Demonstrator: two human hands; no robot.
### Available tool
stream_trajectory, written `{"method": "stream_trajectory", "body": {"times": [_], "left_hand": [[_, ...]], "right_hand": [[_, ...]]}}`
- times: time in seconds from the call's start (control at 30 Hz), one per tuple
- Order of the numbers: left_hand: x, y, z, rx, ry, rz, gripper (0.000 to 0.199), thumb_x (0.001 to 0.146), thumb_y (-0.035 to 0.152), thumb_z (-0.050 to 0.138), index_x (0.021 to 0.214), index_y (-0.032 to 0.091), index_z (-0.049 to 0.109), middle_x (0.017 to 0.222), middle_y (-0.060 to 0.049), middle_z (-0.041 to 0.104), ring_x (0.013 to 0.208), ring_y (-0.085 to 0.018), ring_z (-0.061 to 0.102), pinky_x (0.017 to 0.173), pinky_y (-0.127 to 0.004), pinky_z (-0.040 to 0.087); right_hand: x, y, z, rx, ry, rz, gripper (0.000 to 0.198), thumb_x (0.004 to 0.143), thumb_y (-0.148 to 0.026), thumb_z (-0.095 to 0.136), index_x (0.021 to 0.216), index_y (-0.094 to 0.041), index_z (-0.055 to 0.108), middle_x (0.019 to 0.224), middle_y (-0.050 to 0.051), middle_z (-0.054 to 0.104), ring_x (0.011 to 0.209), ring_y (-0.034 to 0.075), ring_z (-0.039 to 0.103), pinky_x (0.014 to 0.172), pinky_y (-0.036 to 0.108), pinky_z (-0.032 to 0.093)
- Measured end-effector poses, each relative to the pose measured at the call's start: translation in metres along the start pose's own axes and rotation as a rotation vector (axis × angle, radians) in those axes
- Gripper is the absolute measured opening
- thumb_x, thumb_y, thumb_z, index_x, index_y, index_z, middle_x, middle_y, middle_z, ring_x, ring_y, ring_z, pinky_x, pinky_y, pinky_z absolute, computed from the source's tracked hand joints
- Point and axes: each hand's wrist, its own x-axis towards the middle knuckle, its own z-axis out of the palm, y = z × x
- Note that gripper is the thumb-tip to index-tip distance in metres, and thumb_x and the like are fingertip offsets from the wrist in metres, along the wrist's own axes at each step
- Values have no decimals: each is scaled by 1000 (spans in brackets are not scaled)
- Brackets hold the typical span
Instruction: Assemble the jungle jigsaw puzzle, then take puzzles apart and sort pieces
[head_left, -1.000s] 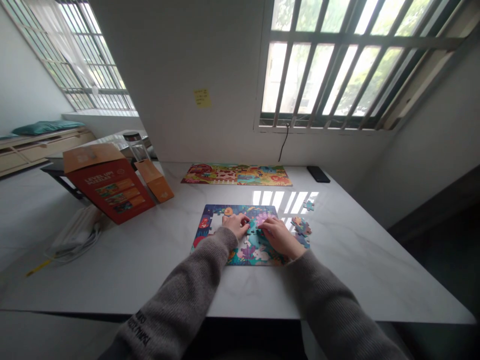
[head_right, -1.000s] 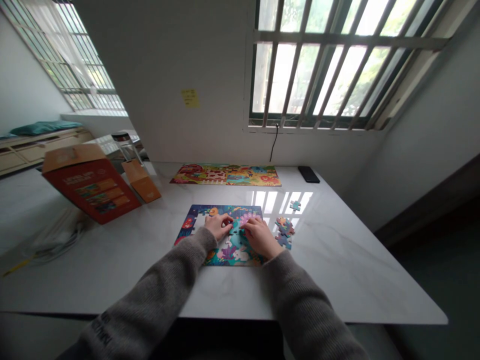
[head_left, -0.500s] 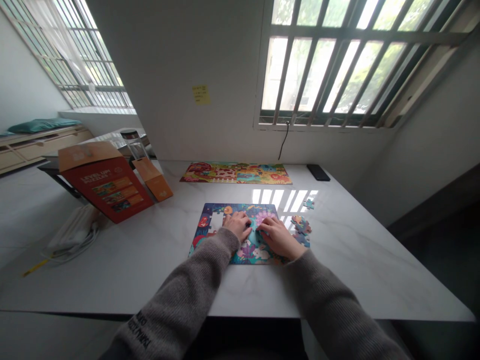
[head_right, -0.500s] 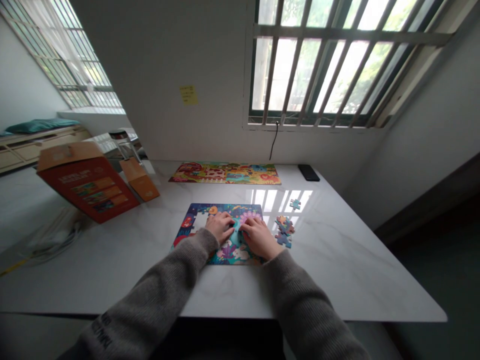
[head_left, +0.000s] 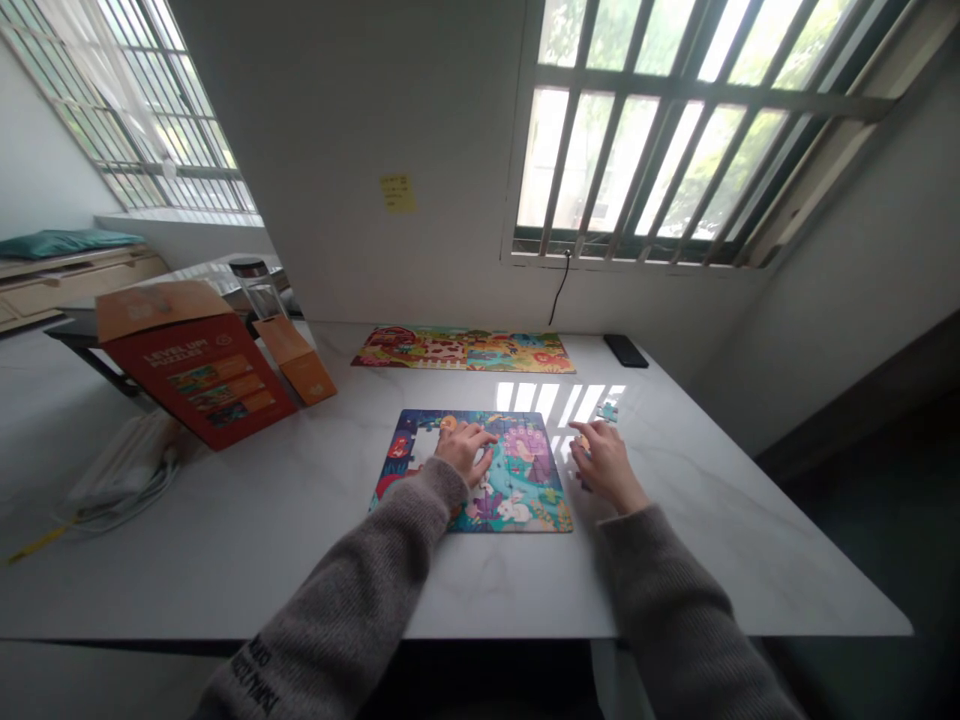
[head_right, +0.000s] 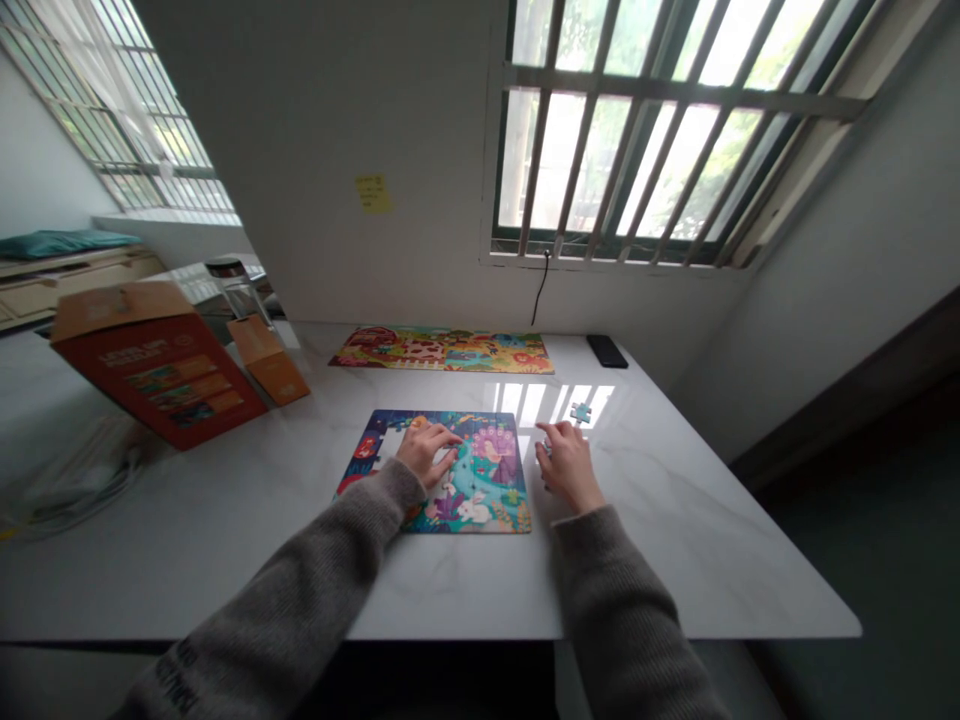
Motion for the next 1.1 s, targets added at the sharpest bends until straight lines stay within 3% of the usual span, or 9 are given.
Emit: {"method": "stream_trajectory", "body": {"times": [0.1,0.2,0.43,0.63,0.83,0.97,1.1], "left_hand": [[0,1,0,-15,7,27,20,88,25,57,101,23,71,103,-5,69,103,-25,58,96,-42,33],[-1,1,1,-37,23,47,20,88,25,56,101,23,71,102,-6,69,102,-25,58,95,-41,33],[-2,4,1,-55,25,94,23,88,24,55,103,23,71,101,-6,68,99,-24,59,91,-39,36],[-2,6,-1,-69,16,98,23,88,24,55,104,23,71,102,-6,67,98,-24,59,90,-39,37],[-3,7,-1,-81,3,93,23,87,24,56,104,24,72,105,-7,67,101,-24,59,92,-39,39],[-3,6,0,-95,16,96,22,87,23,57,103,24,72,103,-7,67,98,-24,60,92,-39,40],[-3,6,-1,-138,42,112,21,87,21,56,101,22,72,98,-6,68,93,-23,61,91,-39,40]], "right_hand": [[-4,22,-2,-168,-58,215,49,92,-46,54,128,-14,59,114,19,58,106,35,53,86,45,43],[-6,26,-2,-229,-135,300,48,89,-52,55,118,-15,63,111,19,58,106,37,52,85,47,43],[-2,24,-1,-153,-119,312,33,85,-45,60,107,-21,63,105,12,58,101,30,55,81,40,43],[4,29,4,-142,-37,323,49,88,-57,54,118,-20,63,109,16,57,106,33,53,81,41,44],[15,29,13,-109,-97,328,40,84,-51,59,110,-21,65,113,15,56,108,33,52,83,44,44],[21,28,13,-11,-26,311,33,82,-42,62,108,-22,63,108,12,59,102,31,54,82,42,44],[27,23,5,223,117,253,19,85,-38,58,88,-20,62,90,8,67,91,26,58,86,43,43]]}}
